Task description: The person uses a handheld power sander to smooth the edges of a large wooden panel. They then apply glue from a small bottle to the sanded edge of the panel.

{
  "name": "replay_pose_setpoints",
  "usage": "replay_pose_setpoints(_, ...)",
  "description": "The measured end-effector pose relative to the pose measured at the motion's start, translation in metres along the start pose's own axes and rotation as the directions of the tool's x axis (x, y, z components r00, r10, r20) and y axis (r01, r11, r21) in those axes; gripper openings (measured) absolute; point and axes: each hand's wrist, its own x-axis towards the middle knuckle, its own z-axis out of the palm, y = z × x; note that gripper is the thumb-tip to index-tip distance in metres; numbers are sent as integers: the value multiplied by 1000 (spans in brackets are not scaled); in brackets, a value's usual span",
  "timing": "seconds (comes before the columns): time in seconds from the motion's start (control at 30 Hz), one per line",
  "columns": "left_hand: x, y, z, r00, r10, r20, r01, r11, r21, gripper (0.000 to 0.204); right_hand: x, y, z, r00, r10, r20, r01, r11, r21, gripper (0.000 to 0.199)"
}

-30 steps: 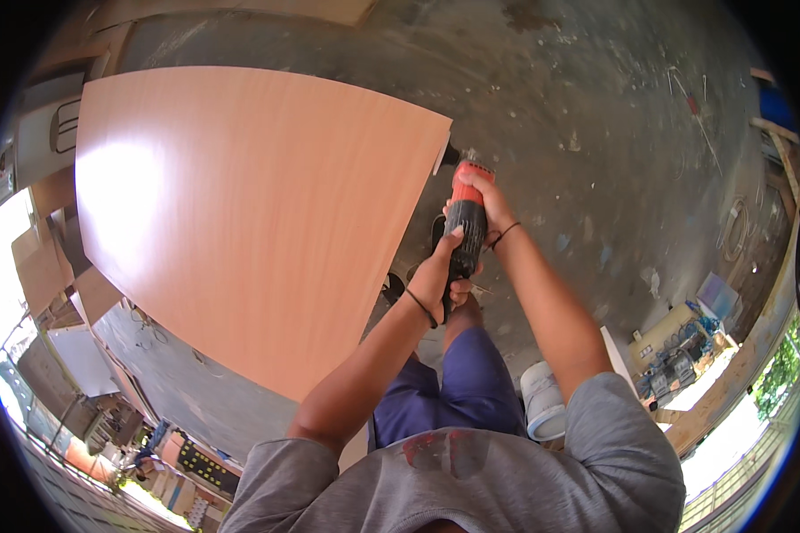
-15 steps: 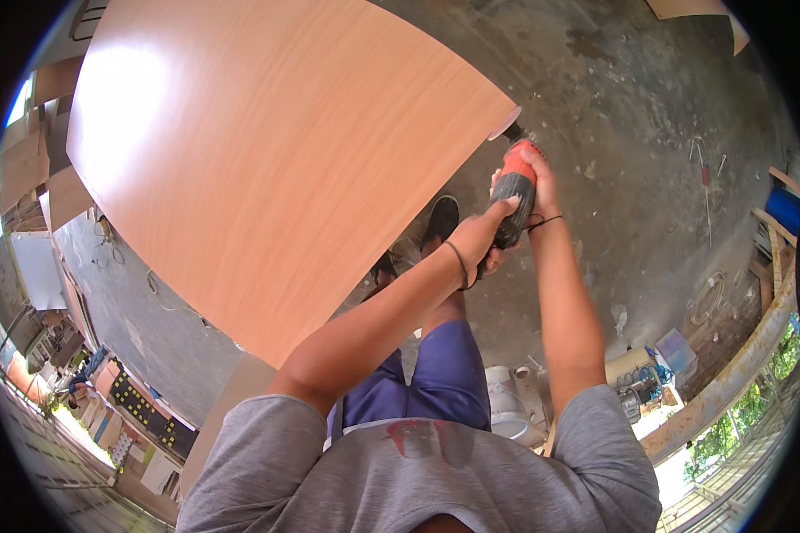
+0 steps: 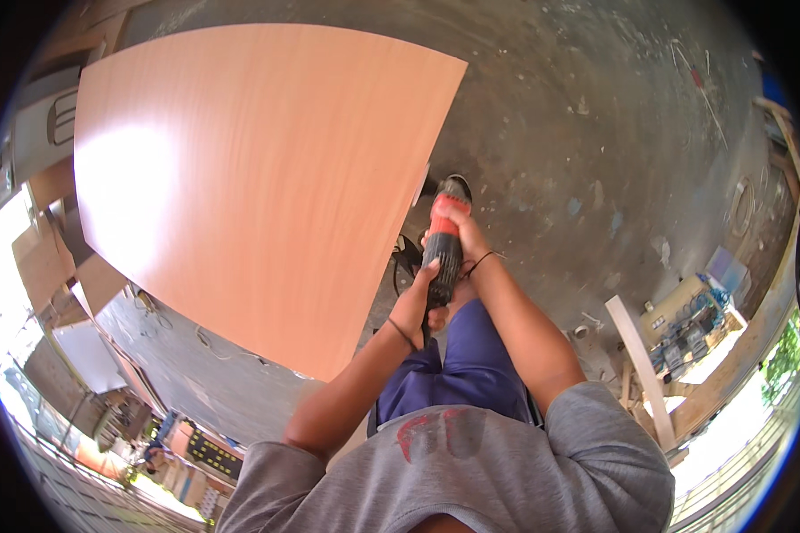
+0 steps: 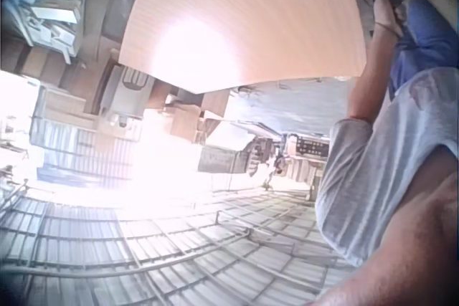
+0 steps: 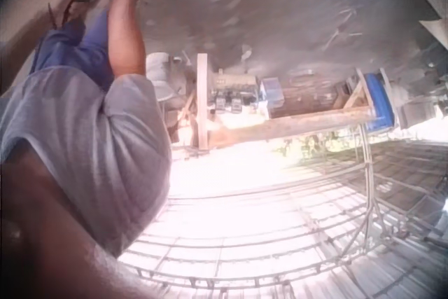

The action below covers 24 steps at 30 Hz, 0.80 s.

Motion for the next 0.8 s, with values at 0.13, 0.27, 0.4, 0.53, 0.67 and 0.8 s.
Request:
replay_pose_setpoints(0.13,-17,-27,-21,998,-54,-14,52,993,-104,51,-10,50,-2,998,64,-20,-62,996,57,39)
replay_pose_setpoints(0.27,-28,-27,-18,996,-20,-83,12,995,-101,47,-13,63,-1,993,117,-23,-116,992,40,42)
replay_pose_setpoints(0.4,-11,-7,-10,999,-10,45,14,996,-88,52,-3,27,2,998,63,-4,-63,997,49,43)
replay_pose_setpoints(0.53,4,27,26,995,70,71,-68,997,-42,54,7,-32,5,997,-33,63,31,999,28,44)
replay_pose_setpoints(0.67,13,51,40,993,101,64,-100,995,-26,53,12,-67,16,990,-131,59,126,989,83,42)
replay_pose_setpoints(0.8,10,42,30,995,99,18,-99,995,-23,56,7,-45,19,991,-127,36,123,986,110,33)
